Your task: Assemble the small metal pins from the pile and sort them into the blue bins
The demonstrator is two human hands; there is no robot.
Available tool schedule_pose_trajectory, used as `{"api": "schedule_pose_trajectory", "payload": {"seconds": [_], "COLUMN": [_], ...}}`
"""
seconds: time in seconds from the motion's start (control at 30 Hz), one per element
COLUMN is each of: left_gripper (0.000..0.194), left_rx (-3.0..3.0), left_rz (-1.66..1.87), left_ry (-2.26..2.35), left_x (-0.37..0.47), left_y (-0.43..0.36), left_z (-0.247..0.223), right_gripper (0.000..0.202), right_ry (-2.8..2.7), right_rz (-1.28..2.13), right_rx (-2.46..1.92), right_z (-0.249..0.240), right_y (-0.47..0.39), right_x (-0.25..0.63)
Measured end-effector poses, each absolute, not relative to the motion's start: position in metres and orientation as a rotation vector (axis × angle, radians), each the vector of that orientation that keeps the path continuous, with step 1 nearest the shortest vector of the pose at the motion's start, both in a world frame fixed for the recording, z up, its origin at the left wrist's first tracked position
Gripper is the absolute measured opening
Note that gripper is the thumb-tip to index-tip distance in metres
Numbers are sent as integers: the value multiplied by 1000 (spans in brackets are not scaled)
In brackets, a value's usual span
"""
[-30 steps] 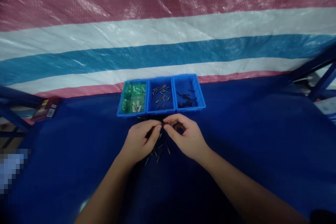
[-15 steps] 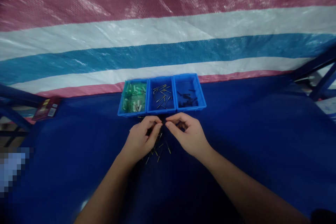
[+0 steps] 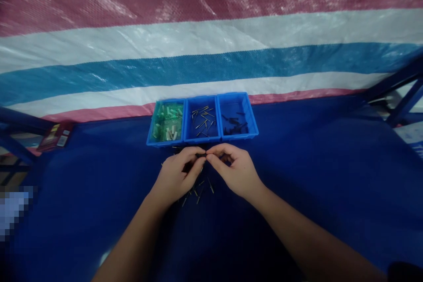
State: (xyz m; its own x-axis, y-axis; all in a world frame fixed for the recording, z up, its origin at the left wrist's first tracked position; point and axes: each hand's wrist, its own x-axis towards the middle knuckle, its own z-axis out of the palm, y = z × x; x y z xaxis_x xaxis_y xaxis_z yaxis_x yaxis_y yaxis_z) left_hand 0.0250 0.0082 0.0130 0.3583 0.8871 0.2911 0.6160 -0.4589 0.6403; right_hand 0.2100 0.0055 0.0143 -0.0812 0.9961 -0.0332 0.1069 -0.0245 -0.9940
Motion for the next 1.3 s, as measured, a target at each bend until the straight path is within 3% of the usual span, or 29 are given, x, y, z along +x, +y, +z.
{"api": "schedule_pose_trajectory", "payload": {"seconds": [1.3], "left_gripper": [11], "left_rx": [2269], "left_rz": [958], "left_ry": [1285], "left_x": [24], "left_y": [10], "left_z": [9], "right_gripper": [16], "right_ry": [-1430], "right_rz": [1196], "right_rx": [-1296], "right_z": [11], "right_y": [4], "right_x": [210]}}
